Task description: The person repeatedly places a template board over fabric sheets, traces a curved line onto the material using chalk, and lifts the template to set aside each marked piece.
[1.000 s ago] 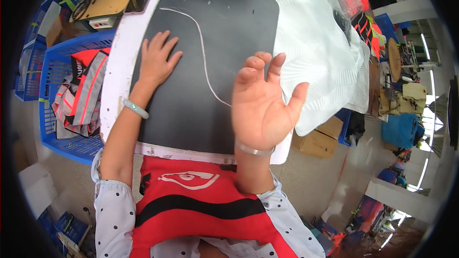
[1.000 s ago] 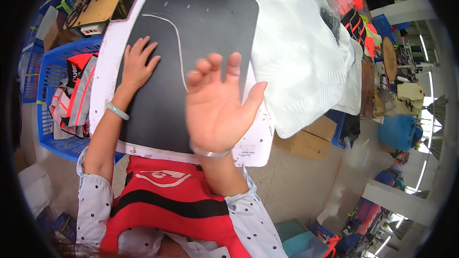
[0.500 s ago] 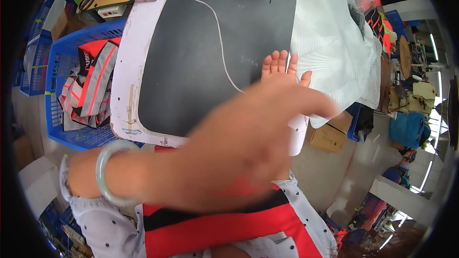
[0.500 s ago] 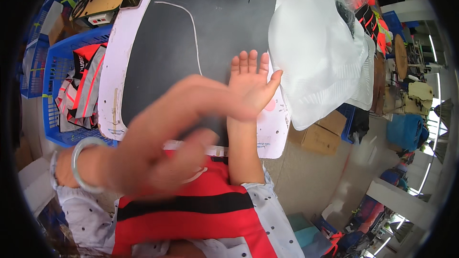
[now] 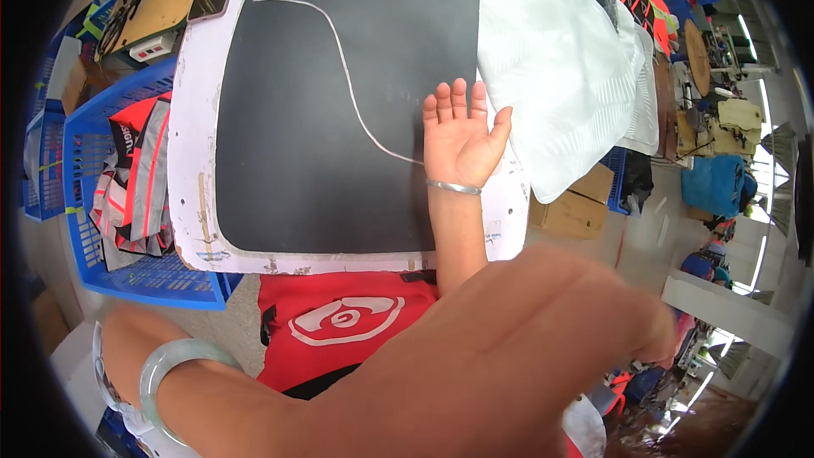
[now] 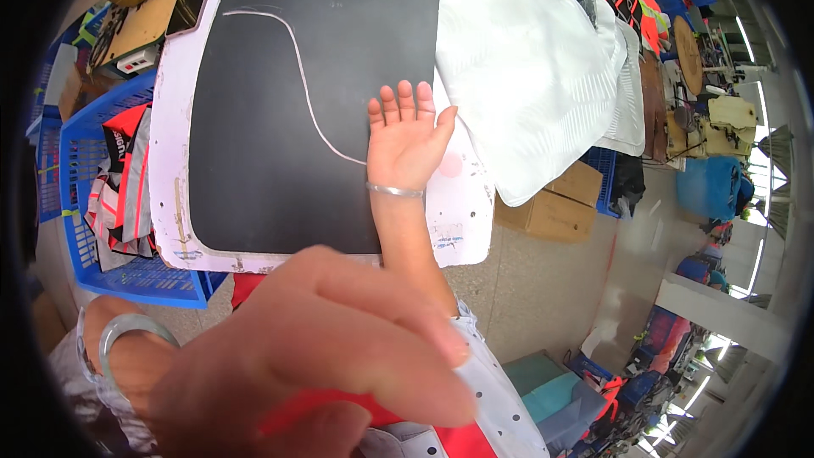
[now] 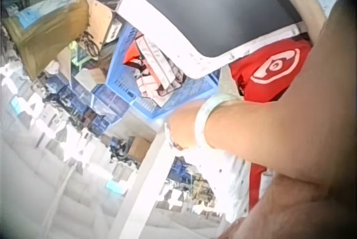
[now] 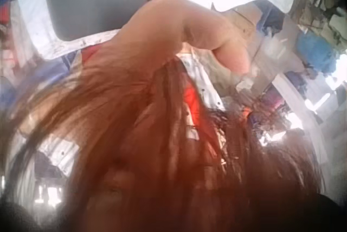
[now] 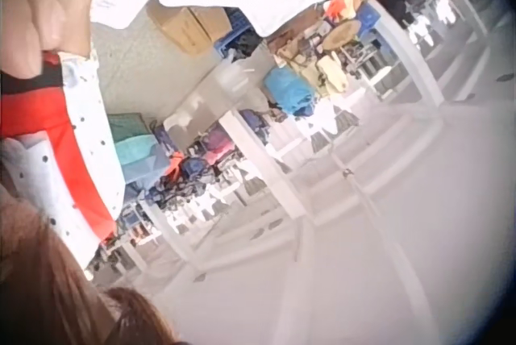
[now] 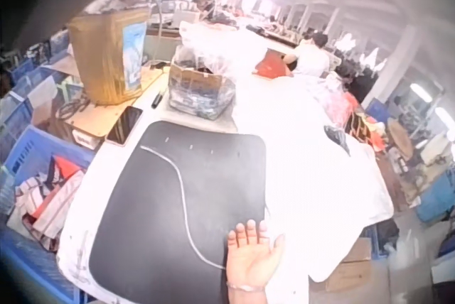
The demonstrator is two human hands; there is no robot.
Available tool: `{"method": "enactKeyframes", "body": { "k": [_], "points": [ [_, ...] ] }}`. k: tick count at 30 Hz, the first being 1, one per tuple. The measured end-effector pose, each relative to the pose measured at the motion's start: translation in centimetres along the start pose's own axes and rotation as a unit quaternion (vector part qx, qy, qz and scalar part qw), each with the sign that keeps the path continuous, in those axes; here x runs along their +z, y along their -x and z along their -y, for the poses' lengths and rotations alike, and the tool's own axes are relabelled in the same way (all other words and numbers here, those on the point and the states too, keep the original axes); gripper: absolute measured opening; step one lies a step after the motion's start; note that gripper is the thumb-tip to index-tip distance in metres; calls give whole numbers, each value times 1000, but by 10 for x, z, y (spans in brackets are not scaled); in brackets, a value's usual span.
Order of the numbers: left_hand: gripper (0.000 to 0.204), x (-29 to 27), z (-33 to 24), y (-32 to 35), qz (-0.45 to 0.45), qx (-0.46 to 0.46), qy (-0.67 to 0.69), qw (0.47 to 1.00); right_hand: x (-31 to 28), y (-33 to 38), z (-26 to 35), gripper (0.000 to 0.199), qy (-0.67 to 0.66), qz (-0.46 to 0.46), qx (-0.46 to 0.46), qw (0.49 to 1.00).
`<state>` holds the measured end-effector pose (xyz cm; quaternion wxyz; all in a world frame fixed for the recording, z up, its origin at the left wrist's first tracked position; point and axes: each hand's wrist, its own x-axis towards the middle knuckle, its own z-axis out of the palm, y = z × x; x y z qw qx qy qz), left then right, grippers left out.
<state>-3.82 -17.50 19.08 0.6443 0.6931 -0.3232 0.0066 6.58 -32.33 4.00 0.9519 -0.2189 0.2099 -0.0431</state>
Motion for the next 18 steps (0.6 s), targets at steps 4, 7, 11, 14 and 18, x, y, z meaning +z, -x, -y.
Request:
{"method": "enactKeyframes", "body": {
  "k": [4,7,11,14,18],
  "points": [
    [40,3,10,-5,-9,-4,-5,1000,-2,-2,0,49,-8,-2,8,1000],
    [40,6,7,-3,-6,-2,-5,1000,-5,-4,-6,49,-4,3,9,1000],
    [41,5,-5,0,8,11,7,1000,-12,-5,-5,49,-11,15,17,1000],
    [42,2,-10,-2,13,14,17,1000,-14,-6,1,50,-22,23,6,999],
    [43,-5,-17,1,-5,29,51,998,-16,-8,9,51,-61,18,17,998]
  ]
}}
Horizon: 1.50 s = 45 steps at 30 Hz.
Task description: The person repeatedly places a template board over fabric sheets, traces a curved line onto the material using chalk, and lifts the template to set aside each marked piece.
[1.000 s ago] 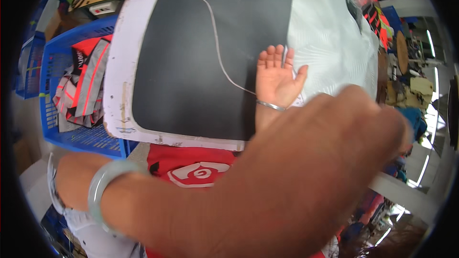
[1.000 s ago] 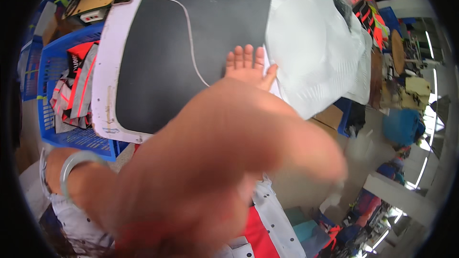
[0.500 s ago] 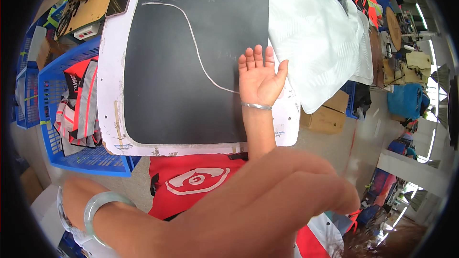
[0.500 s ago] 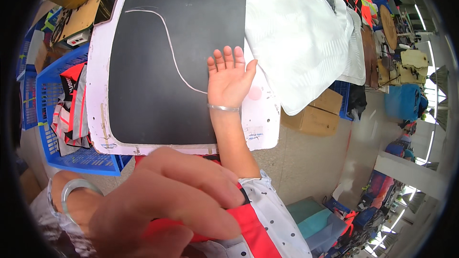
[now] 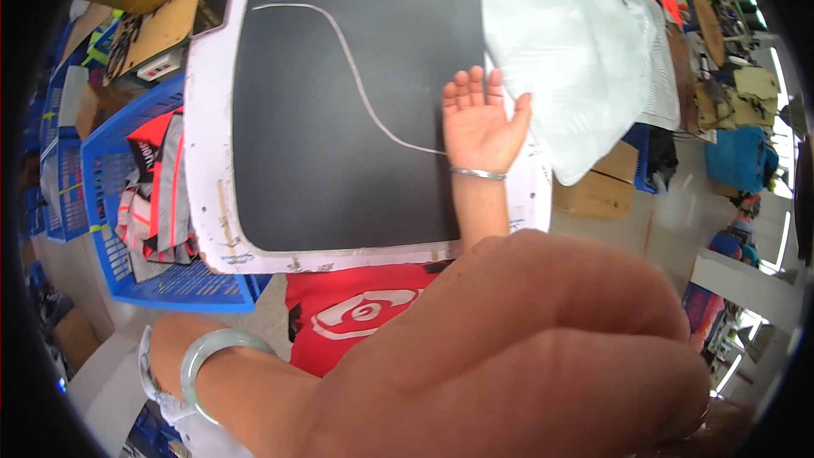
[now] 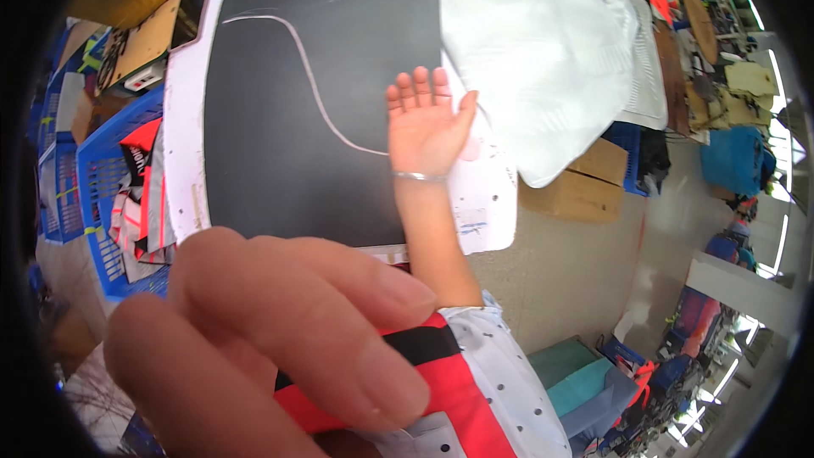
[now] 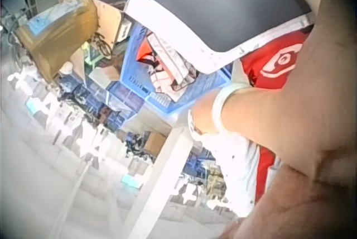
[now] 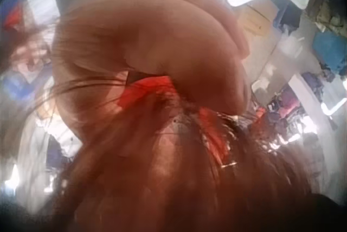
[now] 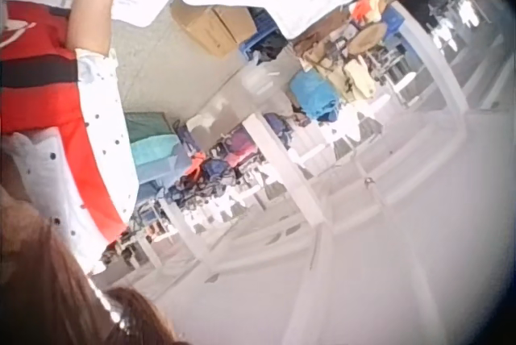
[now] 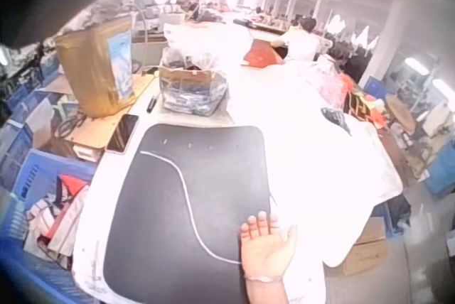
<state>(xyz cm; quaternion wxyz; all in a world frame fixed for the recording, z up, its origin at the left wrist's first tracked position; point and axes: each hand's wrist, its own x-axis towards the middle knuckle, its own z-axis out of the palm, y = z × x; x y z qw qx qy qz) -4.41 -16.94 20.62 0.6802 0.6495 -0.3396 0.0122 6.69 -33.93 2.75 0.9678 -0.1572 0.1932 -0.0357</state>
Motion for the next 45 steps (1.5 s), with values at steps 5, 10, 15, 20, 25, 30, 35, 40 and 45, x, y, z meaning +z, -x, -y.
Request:
{"method": "enactKeyframes", "body": {
  "k": [5,10,15,20,25,30,35,40,45],
  "points": [
    [44,-38,-5,18,-195,10,51,979,0,-3,10,63,-16,0,19,1000],
    [39,-113,99,59,-423,-310,-130,841,-3,-9,26,65,-9,-2,11,1000],
    [43,-165,160,114,-359,-370,-255,818,-20,-16,38,64,-35,12,17,999],
    [45,-182,182,124,-325,-400,-249,820,-29,-20,43,59,-91,17,46,995],
    [45,-190,188,122,-316,-399,-247,824,-25,-29,36,52,319,42,-122,939],
    [44,-187,188,114,-281,-391,-268,835,-26,-50,26,54,791,144,-293,518],
    [44,-183,184,111,-280,-387,-273,835,-28,-82,41,60,888,78,-288,349],
    [41,-181,184,111,-305,-387,-267,829,-32,-85,54,59,894,111,-246,358],
    [39,-181,185,109,-289,-388,-292,825,-30,-67,55,51,715,169,-197,649]
  ]
}}
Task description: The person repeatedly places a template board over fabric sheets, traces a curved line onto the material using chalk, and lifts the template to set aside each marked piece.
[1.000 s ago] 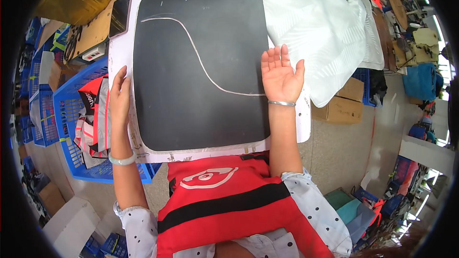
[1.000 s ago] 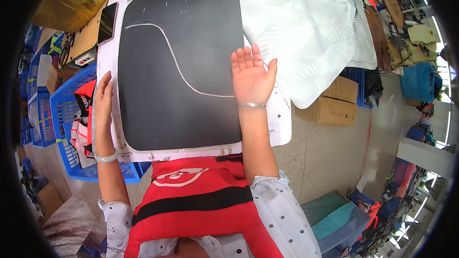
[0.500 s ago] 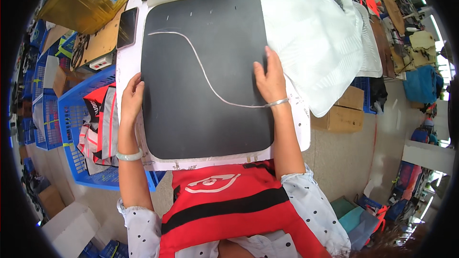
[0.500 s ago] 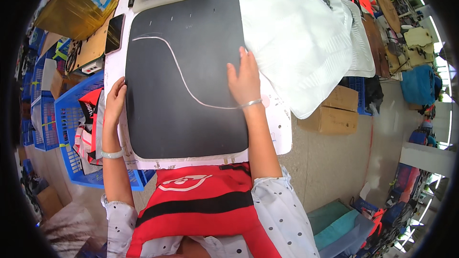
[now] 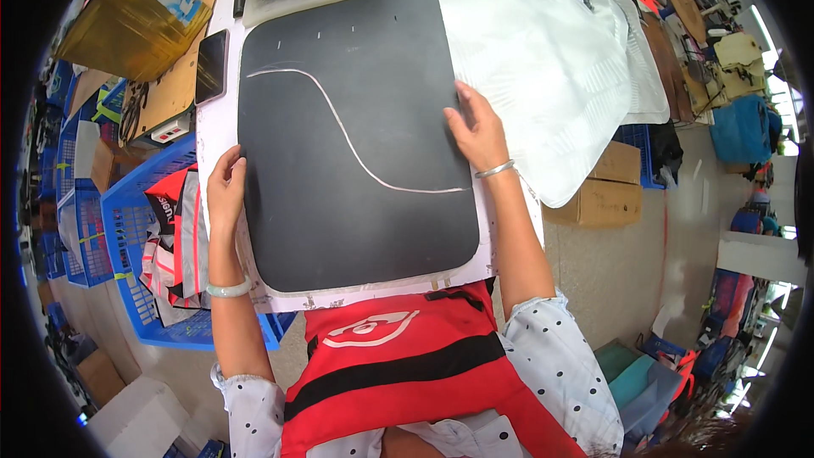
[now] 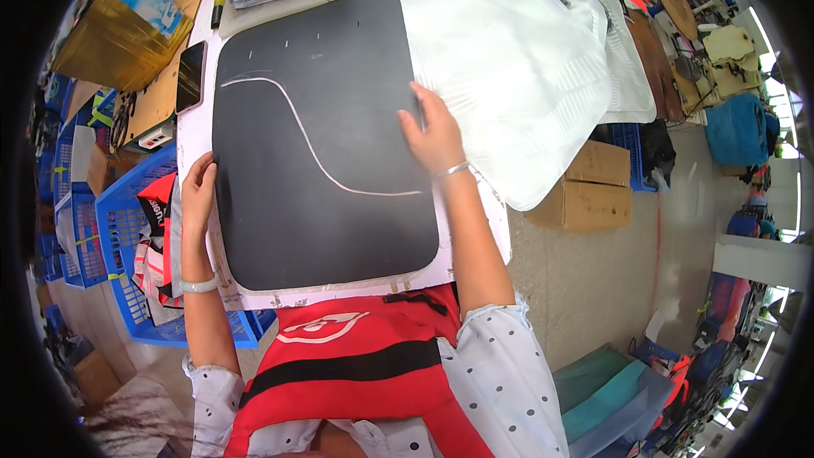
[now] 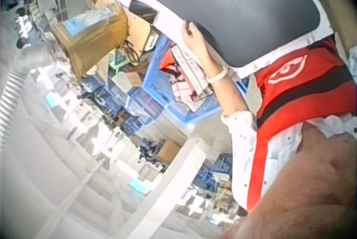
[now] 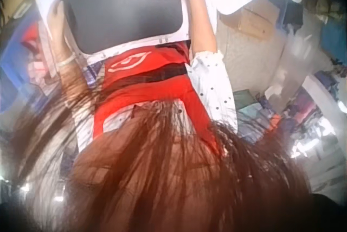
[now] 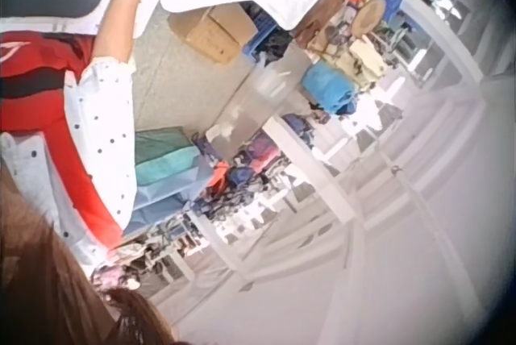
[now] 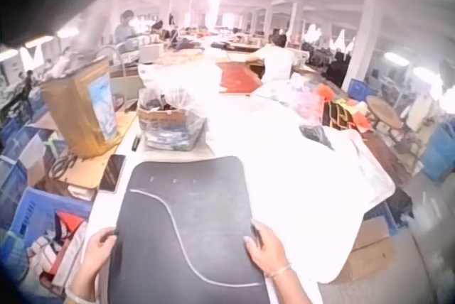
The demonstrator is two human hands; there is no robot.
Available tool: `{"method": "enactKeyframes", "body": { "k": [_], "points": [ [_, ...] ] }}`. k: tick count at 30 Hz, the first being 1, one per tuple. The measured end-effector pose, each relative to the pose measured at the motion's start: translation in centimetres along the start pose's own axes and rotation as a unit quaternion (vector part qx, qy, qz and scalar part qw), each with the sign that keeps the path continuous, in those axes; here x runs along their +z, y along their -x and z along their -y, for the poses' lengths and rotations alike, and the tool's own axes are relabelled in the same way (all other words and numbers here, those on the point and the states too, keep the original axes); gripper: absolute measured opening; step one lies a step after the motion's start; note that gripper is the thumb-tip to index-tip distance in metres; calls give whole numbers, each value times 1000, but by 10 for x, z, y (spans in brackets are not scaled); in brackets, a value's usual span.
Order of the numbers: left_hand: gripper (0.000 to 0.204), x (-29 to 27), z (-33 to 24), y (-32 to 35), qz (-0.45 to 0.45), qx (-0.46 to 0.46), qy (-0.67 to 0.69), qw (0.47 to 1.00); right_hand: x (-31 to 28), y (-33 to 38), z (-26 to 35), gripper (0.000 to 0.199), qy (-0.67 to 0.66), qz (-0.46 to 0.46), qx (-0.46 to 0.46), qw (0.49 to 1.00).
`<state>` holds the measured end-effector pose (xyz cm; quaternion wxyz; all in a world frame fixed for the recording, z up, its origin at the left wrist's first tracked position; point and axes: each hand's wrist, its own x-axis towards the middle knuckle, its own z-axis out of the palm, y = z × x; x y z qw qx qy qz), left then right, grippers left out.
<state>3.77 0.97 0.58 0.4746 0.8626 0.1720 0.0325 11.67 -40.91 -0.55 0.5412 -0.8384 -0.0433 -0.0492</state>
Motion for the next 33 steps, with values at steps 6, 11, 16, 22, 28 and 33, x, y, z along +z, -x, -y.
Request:
{"method": "enactKeyframes", "body": {
  "k": [6,11,16,22,28,33],
  "points": [
    [39,-5,1,-3,-1,-18,40,999,29,10,6,44,324,-96,-52,940],
    [41,-6,2,-10,21,-47,63,997,26,-6,-10,45,305,-48,-43,950],
    [49,-9,11,-20,0,-116,79,990,9,-24,-27,43,323,-60,-32,944],
    [49,-5,18,-36,8,-123,57,991,12,-28,-24,36,316,-69,-24,946],
    [47,-1,16,-35,-10,-109,87,990,6,-34,-27,39,270,-35,-2,962],
    [53,-2,16,-31,-24,-110,143,983,10,-31,-27,45,262,-36,5,964]
  ]
}}
